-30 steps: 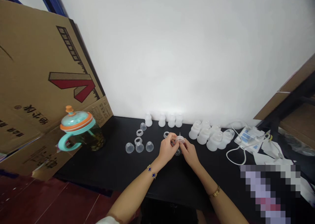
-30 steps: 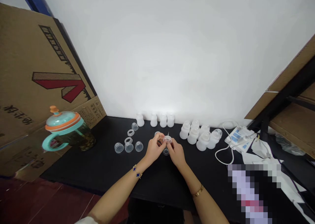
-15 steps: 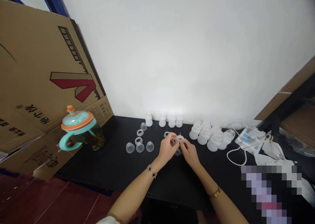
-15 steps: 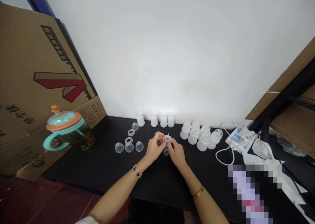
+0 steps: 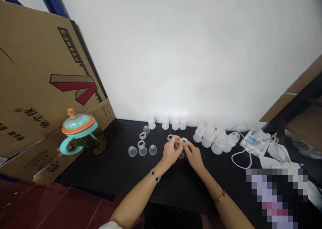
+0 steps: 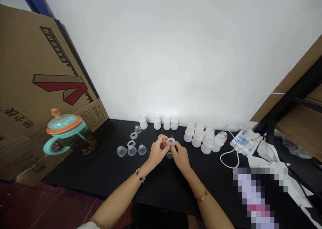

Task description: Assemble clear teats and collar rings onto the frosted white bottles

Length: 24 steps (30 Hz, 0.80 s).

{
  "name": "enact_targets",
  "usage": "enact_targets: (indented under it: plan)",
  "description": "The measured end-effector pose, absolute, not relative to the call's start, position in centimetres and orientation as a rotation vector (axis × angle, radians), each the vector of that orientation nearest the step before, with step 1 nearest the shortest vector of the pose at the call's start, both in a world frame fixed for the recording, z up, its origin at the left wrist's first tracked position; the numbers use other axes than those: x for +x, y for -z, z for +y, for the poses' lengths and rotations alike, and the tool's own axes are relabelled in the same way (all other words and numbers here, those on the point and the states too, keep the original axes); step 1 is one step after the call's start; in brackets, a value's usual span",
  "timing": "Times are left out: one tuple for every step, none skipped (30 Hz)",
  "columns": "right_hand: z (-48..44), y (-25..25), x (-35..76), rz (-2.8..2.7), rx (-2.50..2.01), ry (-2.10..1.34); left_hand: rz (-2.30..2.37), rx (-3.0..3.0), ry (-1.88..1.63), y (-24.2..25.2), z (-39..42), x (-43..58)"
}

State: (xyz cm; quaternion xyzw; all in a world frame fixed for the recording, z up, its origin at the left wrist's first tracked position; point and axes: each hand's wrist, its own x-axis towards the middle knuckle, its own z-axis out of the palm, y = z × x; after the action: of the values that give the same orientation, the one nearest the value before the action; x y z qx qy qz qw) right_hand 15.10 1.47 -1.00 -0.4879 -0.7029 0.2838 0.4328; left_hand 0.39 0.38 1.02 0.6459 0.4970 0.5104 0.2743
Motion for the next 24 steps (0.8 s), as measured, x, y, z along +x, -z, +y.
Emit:
enact_targets:
  plan:
    - [1.46,0.99,15.11,-1.756,-1.219,-0.701,1.347,1.75,-1.368,-1.06,0.35,0.4]
    - [1.46,0.97,15.13,-1.762,-1.223,-0.692,1.363,1.767,-1.363,-1.1,0.32,0.4]
    - [1.45,0.95,15.15,-1.766,-1.228,-0.682,1.384,1.783,-1.36,-1.14,0.31,0.38]
    - [1.45,0.92,15.19,-1.767,-1.232,-0.677,1.406,1.8,-1.358,-1.17,0.31,0.34]
    - [1.47,0.89,15.22,-1.765,-1.236,-0.679,1.424,1.815,-1.357,-1.19,0.32,0.29]
    - [1.48,0.86,15.26,-1.761,-1.241,-0.685,1.438,1.827,-1.359,-1.21,0.34,0.24]
    - [1.51,0.83,15.29,-1.756,-1.245,-0.694,1.446,1.836,-1.364,-1.23,0.37,0.2]
    - [1.54,0.81,15.32,-1.752,-1.247,-0.7,1.449,1.842,-1.367,-1.24,0.4,0.16]
    - [1.57,0.79,15.33,-1.75,-1.248,-0.701,1.449,1.848,-1.369,-1.25,0.43,0.13]
    - [1.6,0.76,15.33,-1.751,-1.247,-0.7,1.447,1.853,-1.37,-1.25,0.46,0.12]
    - [1.62,0.74,15.32,-1.754,-1.244,-0.699,1.445,1.856,-1.374,-1.24,0.48,0.12]
    - [1.63,0.72,15.3,-1.757,-1.238,-0.703,1.443,1.858,-1.377,-1.21,0.5,0.13]
    - [1.63,0.71,15.27,-1.759,-1.233,-0.71,1.442,1.861,-1.38,-1.18,0.52,0.16]
    - [1.63,0.69,15.25,-1.758,-1.227,-0.718,1.44,1.861,-1.383,-1.13,0.54,0.19]
    - [1.62,0.69,15.24,-1.755,-1.222,-0.726,1.435,1.86,-1.386,-1.07,0.55,0.22]
    - [1.62,0.69,15.24,-1.749,-1.22,-0.734,1.426,1.858,-1.384,-1.0,0.56,0.25]
    - [1.61,0.7,15.25,-1.742,-1.219,-0.742,1.412,1.855,-1.38,-0.91,0.57,0.28]
    - [1.62,0.72,15.27,-1.736,-1.219,-0.749,1.396,1.852,-1.371,-0.81,0.58,0.31]
    - [1.62,0.74,15.29,-1.732,-1.22,-0.755,1.379,1.846,-1.36,-0.7,0.59,0.33]
    - [1.64,0.77,15.31,-1.729,-1.222,-0.759,1.366,1.84,-1.347,-0.59,0.61,0.35]
    - [1.65,0.8,15.32,-1.728,-1.223,-0.761,1.359,1.833,-1.335,-0.49,0.62,0.36]
    - [1.67,0.84,15.32,-1.727,-1.224,-0.762,1.359,1.829,-1.327,-0.4,0.63,0.37]
    - [1.68,0.86,15.31,-1.728,-1.224,-0.761,1.364,1.826,-1.322,-0.33,0.65,0.37]
    - [1.69,0.89,15.28,-1.731,-1.223,-0.758,1.371,1.827,-1.319,-0.29,0.66,0.37]
